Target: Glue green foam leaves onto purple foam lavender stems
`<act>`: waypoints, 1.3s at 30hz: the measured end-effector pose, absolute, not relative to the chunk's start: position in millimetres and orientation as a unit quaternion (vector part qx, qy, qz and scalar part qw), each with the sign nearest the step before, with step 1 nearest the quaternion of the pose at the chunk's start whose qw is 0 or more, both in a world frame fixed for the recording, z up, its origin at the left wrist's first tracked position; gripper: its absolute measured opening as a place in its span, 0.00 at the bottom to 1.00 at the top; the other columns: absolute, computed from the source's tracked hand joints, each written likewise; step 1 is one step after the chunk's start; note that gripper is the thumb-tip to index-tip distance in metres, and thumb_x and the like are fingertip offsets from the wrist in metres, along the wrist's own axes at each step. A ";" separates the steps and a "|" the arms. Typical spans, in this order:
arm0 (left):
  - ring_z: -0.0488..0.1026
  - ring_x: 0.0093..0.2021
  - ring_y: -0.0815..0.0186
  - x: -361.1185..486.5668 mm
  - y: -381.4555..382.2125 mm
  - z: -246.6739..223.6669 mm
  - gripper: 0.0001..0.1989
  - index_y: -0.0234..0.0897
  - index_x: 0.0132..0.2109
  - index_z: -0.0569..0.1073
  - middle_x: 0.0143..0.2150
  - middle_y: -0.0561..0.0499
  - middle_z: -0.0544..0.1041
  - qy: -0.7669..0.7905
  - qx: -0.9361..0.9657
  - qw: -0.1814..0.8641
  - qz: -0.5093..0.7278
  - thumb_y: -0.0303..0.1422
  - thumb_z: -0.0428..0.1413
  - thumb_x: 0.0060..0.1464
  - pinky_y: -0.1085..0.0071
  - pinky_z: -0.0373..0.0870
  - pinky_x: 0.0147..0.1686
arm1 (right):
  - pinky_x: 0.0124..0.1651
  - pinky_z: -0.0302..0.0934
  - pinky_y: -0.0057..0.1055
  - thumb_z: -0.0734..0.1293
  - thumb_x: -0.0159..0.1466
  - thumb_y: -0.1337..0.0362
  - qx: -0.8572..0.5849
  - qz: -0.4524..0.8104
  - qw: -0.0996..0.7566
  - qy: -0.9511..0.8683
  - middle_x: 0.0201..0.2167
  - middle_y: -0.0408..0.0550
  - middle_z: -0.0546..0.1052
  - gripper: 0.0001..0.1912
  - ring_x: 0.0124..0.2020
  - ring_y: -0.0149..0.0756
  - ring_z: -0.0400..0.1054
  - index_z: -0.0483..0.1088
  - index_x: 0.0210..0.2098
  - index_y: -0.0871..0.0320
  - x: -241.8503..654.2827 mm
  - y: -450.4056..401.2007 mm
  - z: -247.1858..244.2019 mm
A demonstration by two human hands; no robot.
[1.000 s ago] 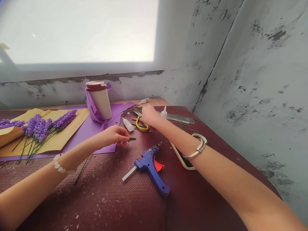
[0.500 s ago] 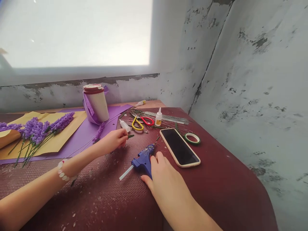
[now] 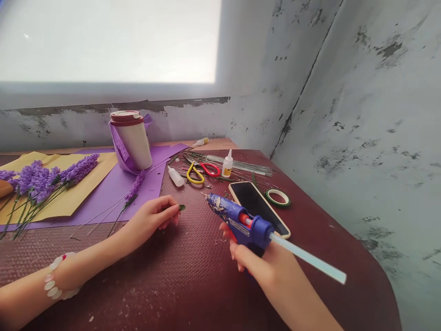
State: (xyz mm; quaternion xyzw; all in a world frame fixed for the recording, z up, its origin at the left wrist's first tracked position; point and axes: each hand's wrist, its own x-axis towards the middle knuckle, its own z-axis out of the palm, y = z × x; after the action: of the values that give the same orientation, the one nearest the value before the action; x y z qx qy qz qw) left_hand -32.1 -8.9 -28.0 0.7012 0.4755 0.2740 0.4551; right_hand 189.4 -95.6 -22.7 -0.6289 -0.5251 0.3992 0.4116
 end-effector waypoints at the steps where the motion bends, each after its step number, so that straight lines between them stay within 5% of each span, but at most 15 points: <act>1: 0.59 0.23 0.71 -33.3 -10.8 -28.2 0.12 0.38 0.27 0.63 0.23 0.57 0.66 0.479 0.700 0.451 0.279 0.38 0.48 0.56 0.73 0.56 0.25 | 0.27 0.57 0.35 0.63 0.53 0.53 -0.611 0.445 0.410 -0.510 0.25 0.46 0.69 0.14 0.23 0.37 0.63 0.68 0.35 0.55 189.0 -93.4 -21.0; 5: 0.58 0.26 0.69 -37.5 -17.9 -29.1 0.12 0.39 0.28 0.63 0.24 0.57 0.63 0.501 0.695 0.420 0.298 0.39 0.48 0.56 0.72 0.54 0.27 | 0.29 0.57 0.34 0.64 0.53 0.51 -0.552 0.536 0.380 -0.513 0.24 0.45 0.69 0.16 0.23 0.35 0.63 0.68 0.34 0.55 185.9 -83.4 -19.2; 10: 0.60 0.29 0.67 -36.6 -21.8 -31.1 0.11 0.39 0.28 0.63 0.25 0.56 0.64 0.517 0.679 0.423 0.304 0.39 0.48 0.55 0.71 0.55 0.30 | 0.20 0.51 0.27 0.66 0.55 0.48 -0.509 0.607 0.359 -0.494 0.16 0.39 0.64 0.17 0.15 0.27 0.57 0.66 0.30 0.57 182.0 -77.6 -30.5; 19: 0.59 0.28 0.68 -32.7 -23.8 -32.4 0.11 0.39 0.28 0.65 0.25 0.57 0.64 0.510 0.677 0.449 0.281 0.38 0.49 0.55 0.71 0.55 0.30 | 0.16 0.44 0.26 0.68 0.51 0.50 -0.600 0.568 0.318 -0.465 0.06 0.34 0.59 0.16 0.08 0.25 0.49 0.62 0.25 0.54 178.1 -81.3 -47.1; 39: 0.57 0.26 0.70 -31.6 -28.9 -28.8 0.10 0.37 0.29 0.65 0.23 0.58 0.62 0.505 0.689 0.448 0.264 0.36 0.48 0.57 0.73 0.54 0.28 | 0.17 0.47 0.24 0.64 0.53 0.53 -0.634 0.538 0.288 -0.474 0.06 0.33 0.58 0.14 0.08 0.23 0.49 0.61 0.21 0.55 171.6 -81.2 -38.7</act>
State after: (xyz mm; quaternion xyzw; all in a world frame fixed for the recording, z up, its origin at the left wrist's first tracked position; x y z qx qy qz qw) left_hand -31.6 -28.9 -28.8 0.6889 0.5049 0.2642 0.4481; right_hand 171.6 -81.2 -38.7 -0.6344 -0.4742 0.5380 0.2884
